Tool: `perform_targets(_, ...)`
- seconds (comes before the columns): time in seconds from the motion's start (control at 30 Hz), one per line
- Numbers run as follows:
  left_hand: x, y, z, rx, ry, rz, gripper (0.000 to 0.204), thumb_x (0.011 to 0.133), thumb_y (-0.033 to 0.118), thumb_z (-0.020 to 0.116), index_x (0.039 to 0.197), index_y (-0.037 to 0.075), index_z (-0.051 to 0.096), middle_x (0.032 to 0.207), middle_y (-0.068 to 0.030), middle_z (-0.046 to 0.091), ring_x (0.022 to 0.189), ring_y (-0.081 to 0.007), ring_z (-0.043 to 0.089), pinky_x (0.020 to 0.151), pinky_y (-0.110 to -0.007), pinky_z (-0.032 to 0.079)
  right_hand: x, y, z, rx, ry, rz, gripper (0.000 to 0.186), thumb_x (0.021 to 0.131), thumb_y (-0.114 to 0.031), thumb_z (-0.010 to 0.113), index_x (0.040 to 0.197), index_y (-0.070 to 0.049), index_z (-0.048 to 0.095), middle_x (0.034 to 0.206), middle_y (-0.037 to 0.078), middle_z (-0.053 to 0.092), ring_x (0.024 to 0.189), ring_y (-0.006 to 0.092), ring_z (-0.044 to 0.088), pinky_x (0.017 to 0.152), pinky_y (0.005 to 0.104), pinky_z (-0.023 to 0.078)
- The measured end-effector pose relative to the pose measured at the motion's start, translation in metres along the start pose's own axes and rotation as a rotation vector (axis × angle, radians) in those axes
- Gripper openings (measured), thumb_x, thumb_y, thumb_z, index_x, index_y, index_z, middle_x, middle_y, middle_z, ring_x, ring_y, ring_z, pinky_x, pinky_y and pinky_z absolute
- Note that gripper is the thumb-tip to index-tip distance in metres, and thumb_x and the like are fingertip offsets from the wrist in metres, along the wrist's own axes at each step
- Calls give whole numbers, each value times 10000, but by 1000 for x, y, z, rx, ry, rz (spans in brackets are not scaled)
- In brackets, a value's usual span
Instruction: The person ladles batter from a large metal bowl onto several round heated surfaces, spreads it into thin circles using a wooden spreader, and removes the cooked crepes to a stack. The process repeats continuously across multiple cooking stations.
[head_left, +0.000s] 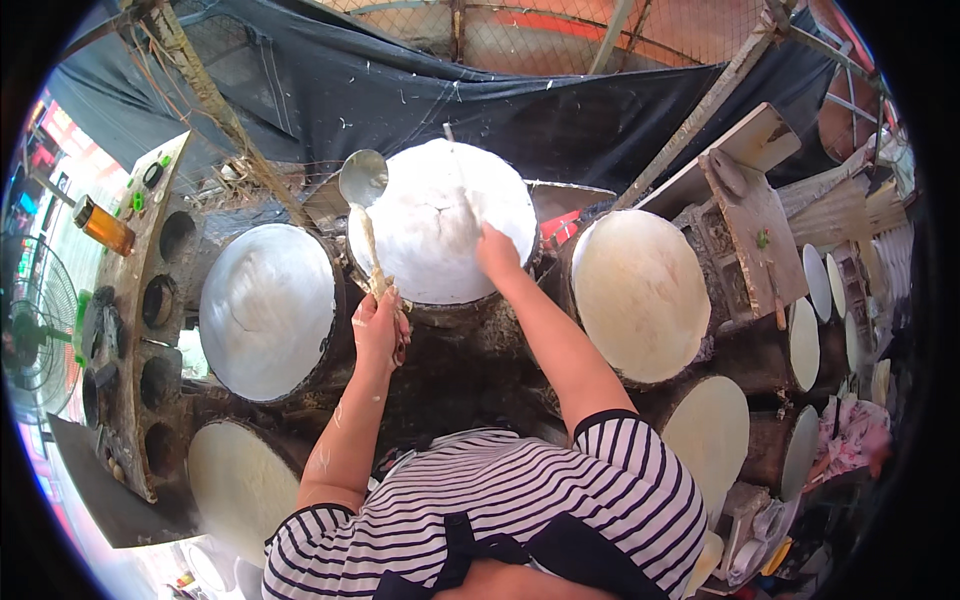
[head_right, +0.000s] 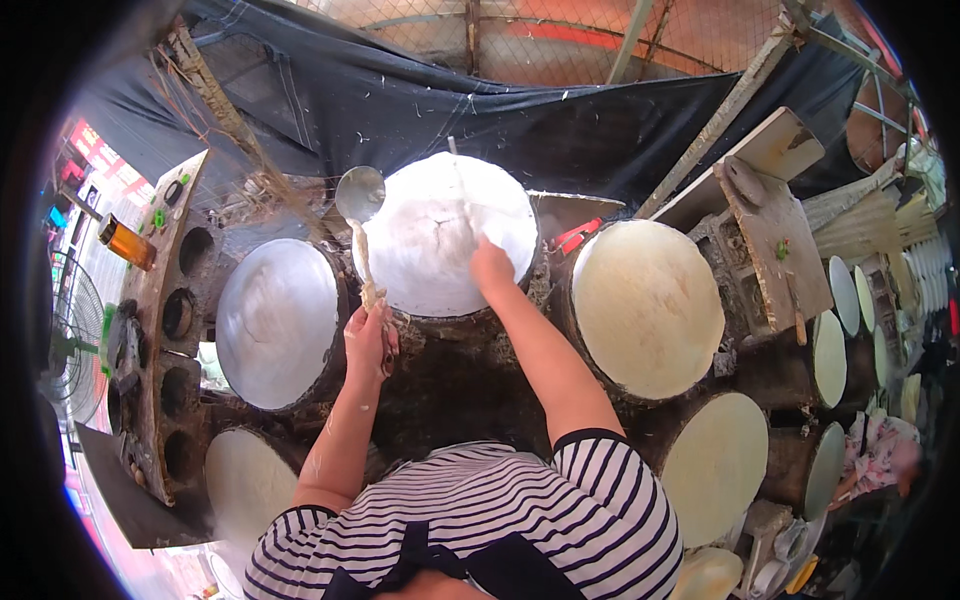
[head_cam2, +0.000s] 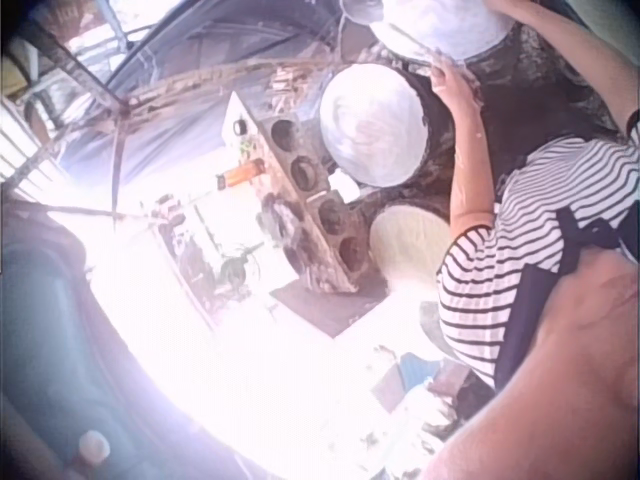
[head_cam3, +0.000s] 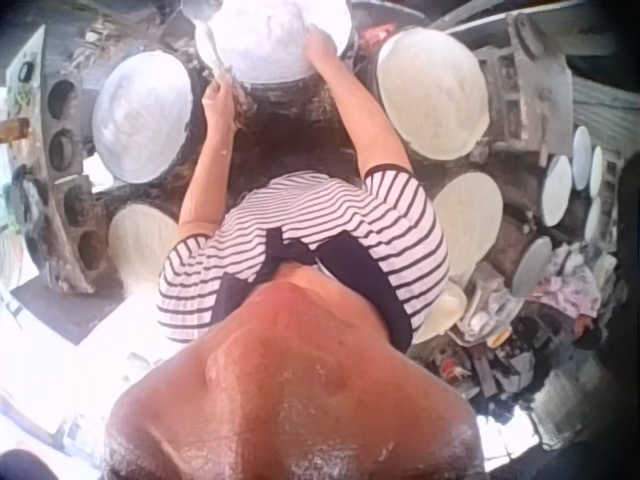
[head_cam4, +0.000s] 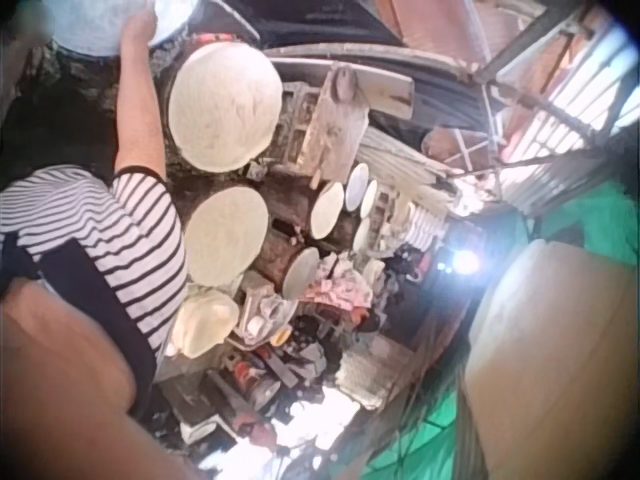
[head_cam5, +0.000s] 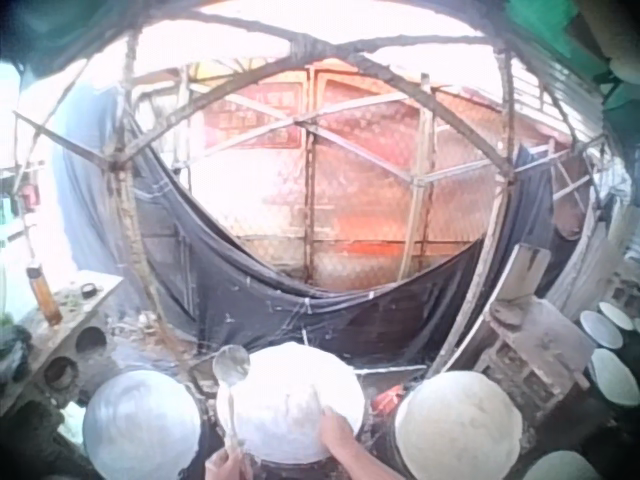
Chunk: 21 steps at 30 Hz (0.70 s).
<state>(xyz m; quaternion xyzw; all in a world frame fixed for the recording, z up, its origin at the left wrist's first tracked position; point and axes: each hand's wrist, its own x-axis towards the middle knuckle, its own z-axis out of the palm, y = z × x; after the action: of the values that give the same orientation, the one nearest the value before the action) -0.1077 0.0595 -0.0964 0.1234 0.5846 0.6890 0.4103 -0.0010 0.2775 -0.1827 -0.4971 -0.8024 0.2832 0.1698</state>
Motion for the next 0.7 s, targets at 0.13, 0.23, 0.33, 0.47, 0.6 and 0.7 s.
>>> perform_targets(0.13,-1,-1,4,-51,58,30,183,897,225,537,896,42,527,581,-6,479,372,-88,423,333,-228,350,-23,-26,7,58,-136,-44,390,849,-168,426,1217,-58,493,939,246,606,902,417,567,794,478,449)
perform_targets(0.23,-2,-4,3,-69,64,28,185,897,225,541,896,41,530,621,-1,491,380,-85,429,330,-228,349,-32,-11,9,113,-147,-120,376,853,-186,437,1206,-77,509,945,237,610,893,414,571,791,469,454)
perform_targets(0.33,-9,-7,1,-55,80,25,185,898,226,541,892,41,534,619,2,492,381,-83,431,328,-227,348,-6,2,-8,61,-113,-102,368,854,-194,426,1197,-102,524,963,221,614,918,396,574,796,463,455)
perform_targets(0.47,-19,-8,3,-53,125,34,190,901,229,545,906,39,546,666,3,503,396,-81,440,330,-223,354,36,6,-17,-25,-133,-93,348,853,-191,413,1171,-121,538,990,200,614,948,382,569,811,457,451)
perform_targets(0.6,-24,-4,7,-71,168,56,189,901,234,549,870,48,541,669,4,505,394,-79,443,328,-223,361,14,-3,-8,-28,-239,-192,327,852,-195,408,1136,-118,551,1010,169,615,974,374,561,827,450,445)
perform_targets(0.7,-24,-10,6,-96,172,62,208,902,234,548,929,28,562,682,-1,509,399,-80,442,329,-223,360,-9,2,-16,66,-293,-231,375,846,-204,421,1197,-123,525,1036,181,605,980,362,560,835,436,445)
